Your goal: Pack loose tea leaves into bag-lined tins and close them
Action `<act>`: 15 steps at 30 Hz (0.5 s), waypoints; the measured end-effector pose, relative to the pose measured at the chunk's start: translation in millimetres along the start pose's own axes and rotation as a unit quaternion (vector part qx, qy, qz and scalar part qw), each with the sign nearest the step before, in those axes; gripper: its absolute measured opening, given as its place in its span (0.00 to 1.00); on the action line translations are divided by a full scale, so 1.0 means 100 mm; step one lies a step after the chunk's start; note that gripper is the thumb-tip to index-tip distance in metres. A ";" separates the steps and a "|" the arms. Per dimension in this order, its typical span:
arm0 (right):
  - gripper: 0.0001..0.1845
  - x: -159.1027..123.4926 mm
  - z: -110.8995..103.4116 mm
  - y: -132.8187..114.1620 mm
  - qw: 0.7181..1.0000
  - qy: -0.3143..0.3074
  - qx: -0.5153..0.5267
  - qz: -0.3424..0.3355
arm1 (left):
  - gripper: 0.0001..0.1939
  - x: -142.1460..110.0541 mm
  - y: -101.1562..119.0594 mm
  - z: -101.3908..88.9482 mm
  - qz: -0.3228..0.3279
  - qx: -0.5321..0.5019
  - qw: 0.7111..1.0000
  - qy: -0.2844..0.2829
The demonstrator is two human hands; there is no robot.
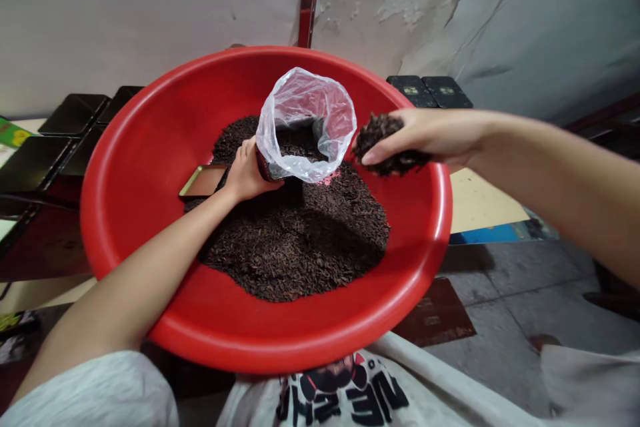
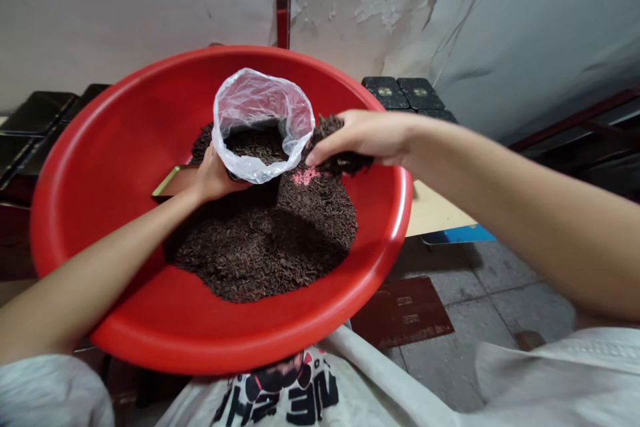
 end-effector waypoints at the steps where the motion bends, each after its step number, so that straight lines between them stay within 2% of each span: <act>1: 0.08 -0.03 -0.04 -0.11 1.000 0.007 -0.005 -0.015 | 0.48 0.00 0.00 0.00 0.000 -0.001 1.000 0.000; 5: 0.04 0.06 -0.03 -0.53 0.994 0.040 -0.055 -0.086 | 0.51 -0.01 -0.01 0.01 -0.007 0.002 1.000 -0.005; 9: 0.10 0.36 0.18 -0.76 0.979 0.083 -0.135 -0.125 | 0.52 -0.01 -0.02 0.00 -0.016 0.008 1.000 -0.011; 13: 0.19 0.53 0.35 -0.84 0.927 0.186 -0.272 -0.178 | 0.50 0.00 0.02 -0.03 -0.019 -0.004 1.000 -0.021; 15: 0.22 0.54 0.42 -0.84 0.901 0.196 -0.318 -0.220 | 0.48 0.01 0.05 -0.04 -0.019 -0.013 0.999 -0.026</act>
Point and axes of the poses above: each hand's wrist, its own x-axis towards the middle knuckle, its own z-axis out of the palm, y = z × x, the point moved 3 cm from there along x, towards the middle knuckle, and after that the axes turned 6 degrees about z, right-handed, at the moved point
